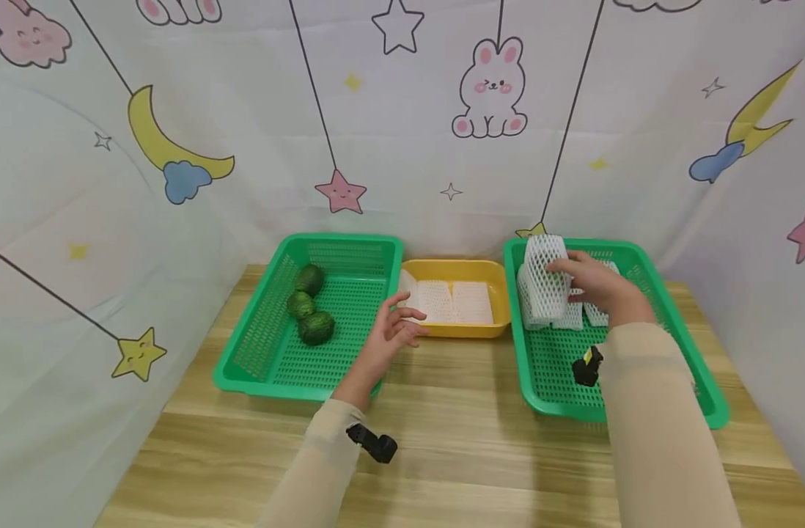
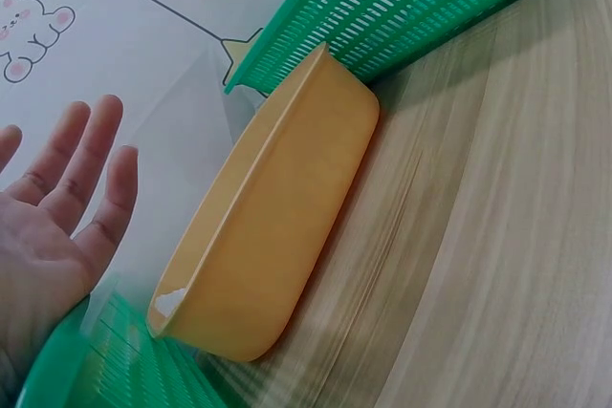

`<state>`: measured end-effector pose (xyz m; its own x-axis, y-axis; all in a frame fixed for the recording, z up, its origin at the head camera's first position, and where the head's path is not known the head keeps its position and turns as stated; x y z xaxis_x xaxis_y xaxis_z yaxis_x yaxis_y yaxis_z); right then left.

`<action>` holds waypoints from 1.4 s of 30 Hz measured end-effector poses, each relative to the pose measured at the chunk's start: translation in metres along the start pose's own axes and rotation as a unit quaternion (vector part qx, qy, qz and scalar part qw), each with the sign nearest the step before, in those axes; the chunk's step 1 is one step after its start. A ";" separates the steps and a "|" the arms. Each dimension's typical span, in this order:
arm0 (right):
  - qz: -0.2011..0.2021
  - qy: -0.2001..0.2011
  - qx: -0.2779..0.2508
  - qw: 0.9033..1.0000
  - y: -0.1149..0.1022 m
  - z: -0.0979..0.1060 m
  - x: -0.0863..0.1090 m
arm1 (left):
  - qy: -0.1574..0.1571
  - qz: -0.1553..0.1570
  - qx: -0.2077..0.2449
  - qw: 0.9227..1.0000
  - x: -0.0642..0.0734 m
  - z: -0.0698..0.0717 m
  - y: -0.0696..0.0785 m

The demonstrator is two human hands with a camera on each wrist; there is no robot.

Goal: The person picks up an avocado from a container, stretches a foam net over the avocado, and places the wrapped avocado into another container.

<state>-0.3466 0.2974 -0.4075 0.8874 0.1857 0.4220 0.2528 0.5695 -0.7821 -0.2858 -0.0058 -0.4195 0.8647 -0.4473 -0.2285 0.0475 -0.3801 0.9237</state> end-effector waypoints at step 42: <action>-0.072 0.061 0.041 0.995 0.039 -0.007 0.008 | 0.019 0.006 -0.029 0.999 -0.006 0.014 -0.024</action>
<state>-0.3270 0.3153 -0.4380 0.8855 0.0017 0.4647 0.3531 0.6476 -0.6752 -0.2991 -0.0054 -0.4443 0.8838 -0.4200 -0.2060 0.0649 -0.3259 0.9432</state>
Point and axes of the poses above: each hand's wrist, its own x-axis away from the middle knuckle, its own z-axis out of the back of the hand, y = z × x, the point moved 8 cm from there along -x, towards the middle knuckle, and after that the axes turned 11 degrees about x, right-handed, at the moved point
